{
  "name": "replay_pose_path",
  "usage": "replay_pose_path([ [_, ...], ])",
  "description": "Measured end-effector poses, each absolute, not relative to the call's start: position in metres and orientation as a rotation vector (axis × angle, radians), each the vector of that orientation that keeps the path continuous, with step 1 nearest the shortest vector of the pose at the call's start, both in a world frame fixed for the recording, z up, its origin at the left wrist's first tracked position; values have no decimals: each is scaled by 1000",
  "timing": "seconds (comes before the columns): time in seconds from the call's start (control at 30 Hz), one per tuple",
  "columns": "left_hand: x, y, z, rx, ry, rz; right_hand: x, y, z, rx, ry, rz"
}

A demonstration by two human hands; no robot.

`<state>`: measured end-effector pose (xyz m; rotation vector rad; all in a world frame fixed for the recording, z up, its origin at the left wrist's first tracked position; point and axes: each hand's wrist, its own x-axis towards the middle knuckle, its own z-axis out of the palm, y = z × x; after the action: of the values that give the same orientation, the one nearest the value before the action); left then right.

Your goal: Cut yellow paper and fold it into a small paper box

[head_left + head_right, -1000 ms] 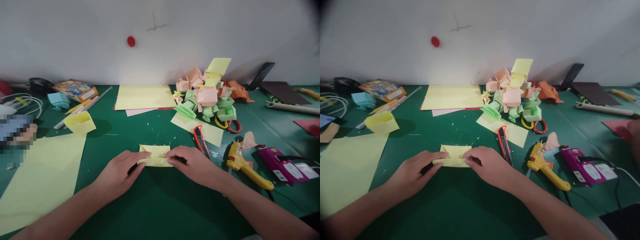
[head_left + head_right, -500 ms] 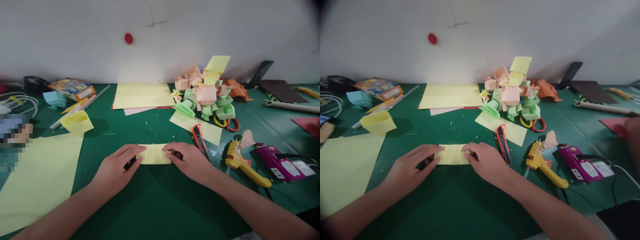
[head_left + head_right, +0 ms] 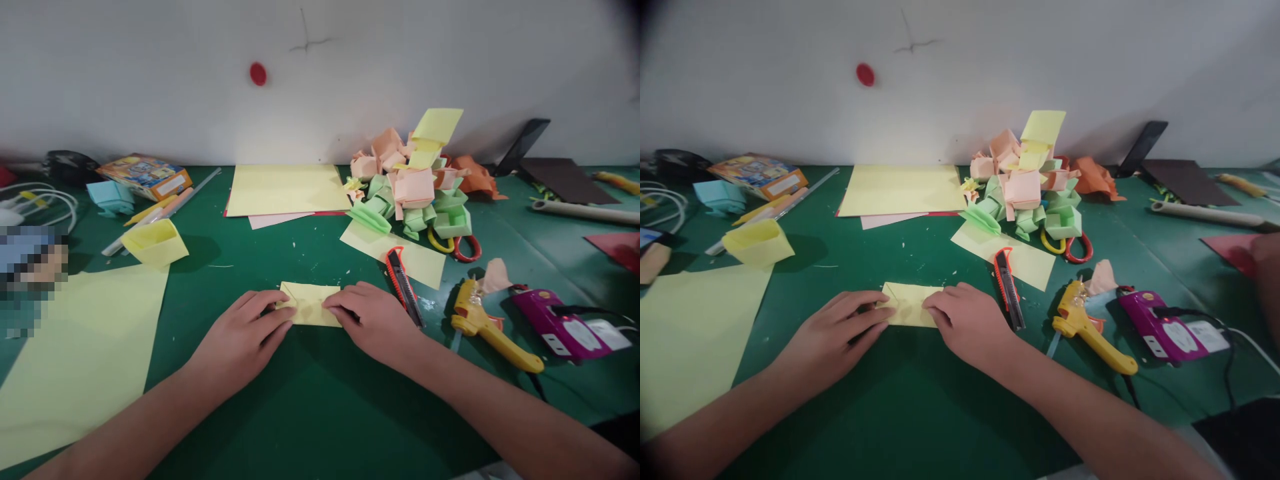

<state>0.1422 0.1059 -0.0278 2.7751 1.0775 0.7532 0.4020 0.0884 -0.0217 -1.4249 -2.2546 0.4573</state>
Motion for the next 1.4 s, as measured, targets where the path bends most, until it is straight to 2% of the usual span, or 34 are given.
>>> replay_pose_path([
  [0.3, 137, 109, -26, 2458, 1213, 721, 401, 88, -18, -1415, -2308, 387],
  [0.77, 136, 108, -23, 2364, 1116, 684, 402, 88, -17, -1418, -2296, 407],
  [1.1, 139, 109, -18, 2446, 1047, 677, 404, 89, -17, -1418, -2307, 390],
  [1.4, 144, 104, -21, 2851, 873, 807, 405, 89, -18, -1435, -2312, 350],
])
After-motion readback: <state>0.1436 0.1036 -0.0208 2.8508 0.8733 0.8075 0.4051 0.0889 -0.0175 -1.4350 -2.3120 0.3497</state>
